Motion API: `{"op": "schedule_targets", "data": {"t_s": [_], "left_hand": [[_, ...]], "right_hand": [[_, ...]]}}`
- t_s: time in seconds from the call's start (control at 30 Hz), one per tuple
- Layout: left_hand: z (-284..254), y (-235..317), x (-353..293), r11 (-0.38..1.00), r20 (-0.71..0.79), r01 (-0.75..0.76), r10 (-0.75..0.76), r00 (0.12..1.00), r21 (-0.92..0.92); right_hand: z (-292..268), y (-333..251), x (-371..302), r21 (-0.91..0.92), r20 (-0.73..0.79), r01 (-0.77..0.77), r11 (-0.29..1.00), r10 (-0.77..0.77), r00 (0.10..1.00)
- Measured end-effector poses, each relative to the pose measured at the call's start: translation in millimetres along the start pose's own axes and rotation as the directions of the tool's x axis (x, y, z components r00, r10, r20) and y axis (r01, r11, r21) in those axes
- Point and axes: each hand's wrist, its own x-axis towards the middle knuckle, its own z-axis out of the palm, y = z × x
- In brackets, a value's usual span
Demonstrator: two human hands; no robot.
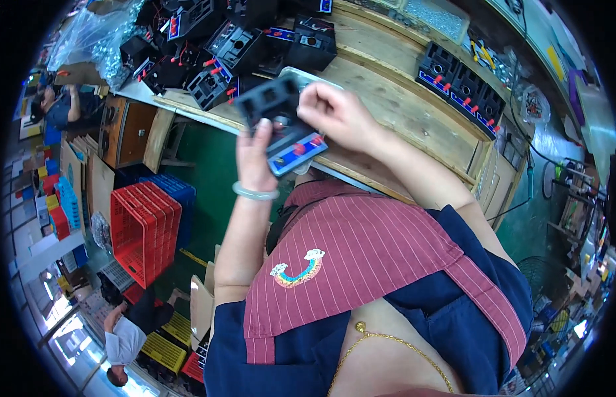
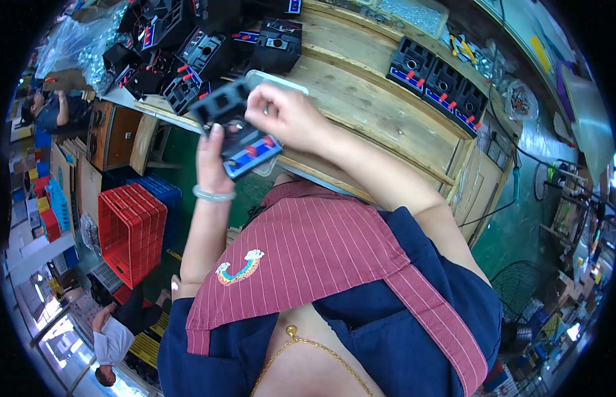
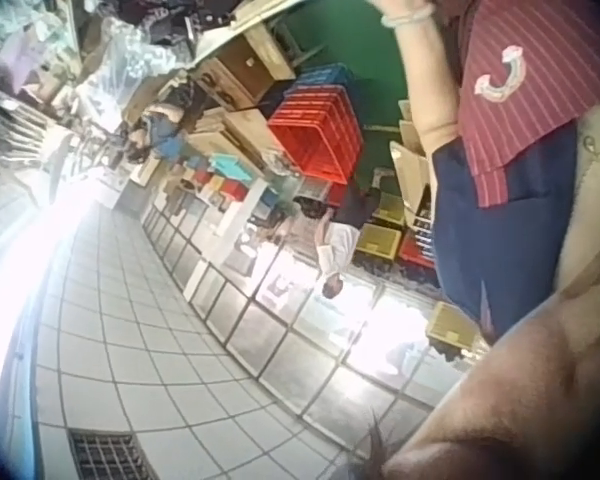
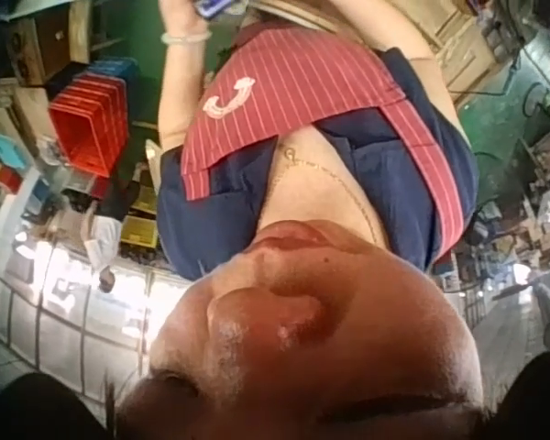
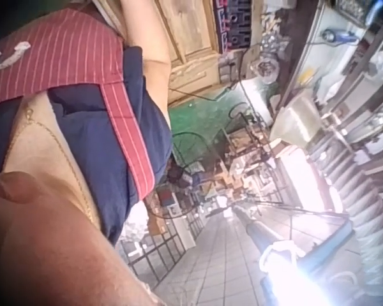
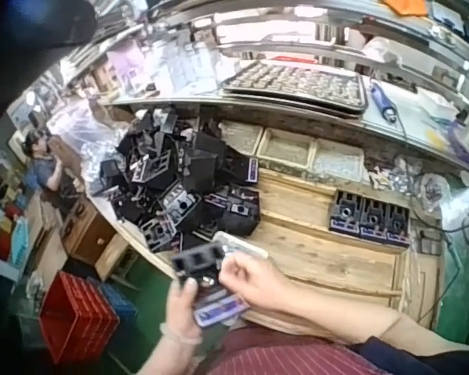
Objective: Assembling small electronic components by inserting silver pins into black plastic housings.
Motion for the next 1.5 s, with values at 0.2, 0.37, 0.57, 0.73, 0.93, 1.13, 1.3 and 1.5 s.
{"op": "schedule_targets", "data": {"t_s": [0.2,0.37,0.57,0.73,0.93,1.13,1.3,1.5], "left_hand": [[-46,57,21,0.995,-0.078,-0.086,0.082,0.994,-0.056],[-56,46,18,0.997,-0.091,-0.077,0.075,0.993,-0.018],[-10,0,15,0.998,0.059,-0.022,0.018,0.998,0.067],[27,-33,-6,0.996,0.087,-0.007,-0.001,0.996,0.094],[49,-60,-27,0.984,0.173,-0.028,-0.003,0.985,0.175],[57,-58,-36,0.954,0.283,0.299,-0.280,0.917,-0.028],[61,-68,-32,0.957,0.411,0.264,-0.289,0.865,0.117],[58,-70,-24,0.914,0.309,0.131,-0.260,0.915,0.383]], "right_hand": [[46,108,66,-0.766,0.230,0.268,0.584,-0.141,0.963],[35,82,57,-0.376,0.035,0.061,0.925,-0.052,0.998],[21,-6,12,-0.135,0.001,0.035,0.990,-0.035,0.999],[-4,-5,-21,-0.454,-0.021,0.050,0.889,-0.067,0.998],[-18,5,-59,-0.599,-0.007,0.056,0.799,-0.075,0.997],[-47,-26,-83,-0.681,-0.212,0.043,0.731,-0.252,0.944],[-49,1,-100,-0.374,-0.245,-0.208,0.904,0.119,0.962],[-108,67,-111,-0.310,-0.565,-0.479,0.821,0.246,0.788]]}}
